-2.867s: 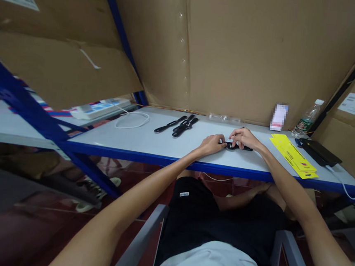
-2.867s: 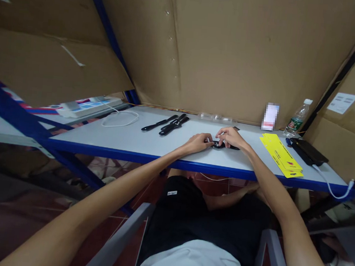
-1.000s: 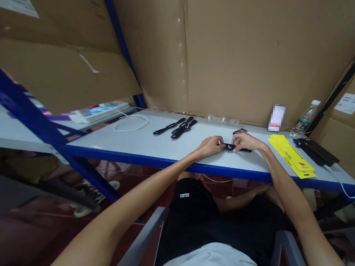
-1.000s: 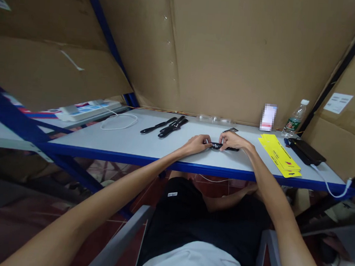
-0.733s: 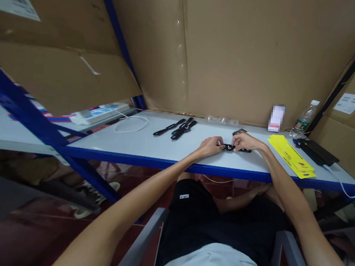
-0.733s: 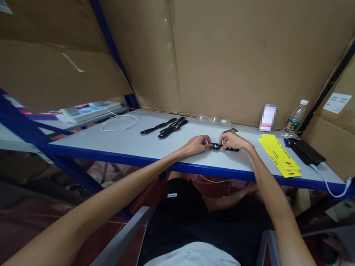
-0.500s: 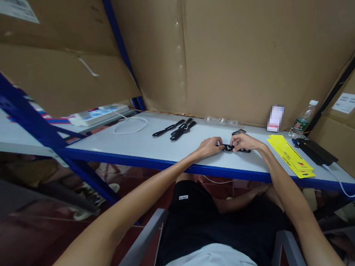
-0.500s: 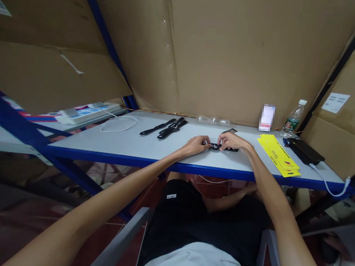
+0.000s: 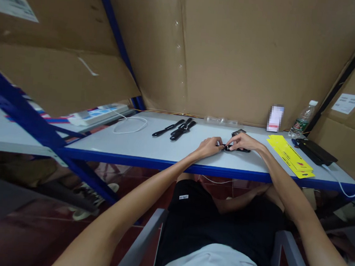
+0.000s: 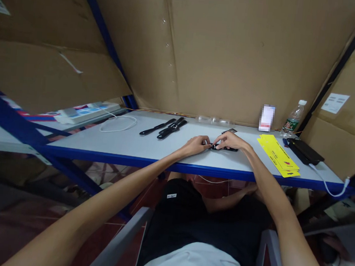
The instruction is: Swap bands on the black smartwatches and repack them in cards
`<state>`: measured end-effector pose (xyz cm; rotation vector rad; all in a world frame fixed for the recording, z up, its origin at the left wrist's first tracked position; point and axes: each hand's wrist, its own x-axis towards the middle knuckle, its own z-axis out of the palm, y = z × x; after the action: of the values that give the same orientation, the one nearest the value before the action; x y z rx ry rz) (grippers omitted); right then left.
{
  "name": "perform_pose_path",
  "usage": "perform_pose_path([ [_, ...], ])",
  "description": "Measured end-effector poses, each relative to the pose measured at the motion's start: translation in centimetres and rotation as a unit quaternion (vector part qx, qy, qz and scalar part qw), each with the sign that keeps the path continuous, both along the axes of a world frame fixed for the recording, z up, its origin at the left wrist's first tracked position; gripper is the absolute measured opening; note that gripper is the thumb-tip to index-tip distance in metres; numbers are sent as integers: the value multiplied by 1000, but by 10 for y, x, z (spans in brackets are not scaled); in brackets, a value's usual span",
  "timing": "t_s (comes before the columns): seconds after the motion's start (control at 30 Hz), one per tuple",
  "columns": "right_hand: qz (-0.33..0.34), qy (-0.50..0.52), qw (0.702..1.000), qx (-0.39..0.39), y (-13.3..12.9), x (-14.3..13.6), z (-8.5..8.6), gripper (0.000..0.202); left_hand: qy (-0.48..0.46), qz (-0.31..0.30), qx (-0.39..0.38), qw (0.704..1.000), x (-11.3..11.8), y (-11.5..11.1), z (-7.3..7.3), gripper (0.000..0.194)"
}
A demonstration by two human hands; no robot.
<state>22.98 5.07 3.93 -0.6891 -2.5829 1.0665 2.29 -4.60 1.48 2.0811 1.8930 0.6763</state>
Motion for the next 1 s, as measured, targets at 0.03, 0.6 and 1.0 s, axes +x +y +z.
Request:
perform_pose_path([
  [0.03, -1, 2, 1000, 4, 0, -1, -1, 37, 2, 0, 0, 1000, 0, 0, 0, 26],
  [0.6, -61, 15, 991, 117, -8, -12, -15, 23, 14, 5, -2, 1000, -3, 2, -2, 26],
  [1.0, -212, -92, 928, 292, -52, -19, -24, 17, 5, 0, 7, 1000, -7, 9, -8, 27],
])
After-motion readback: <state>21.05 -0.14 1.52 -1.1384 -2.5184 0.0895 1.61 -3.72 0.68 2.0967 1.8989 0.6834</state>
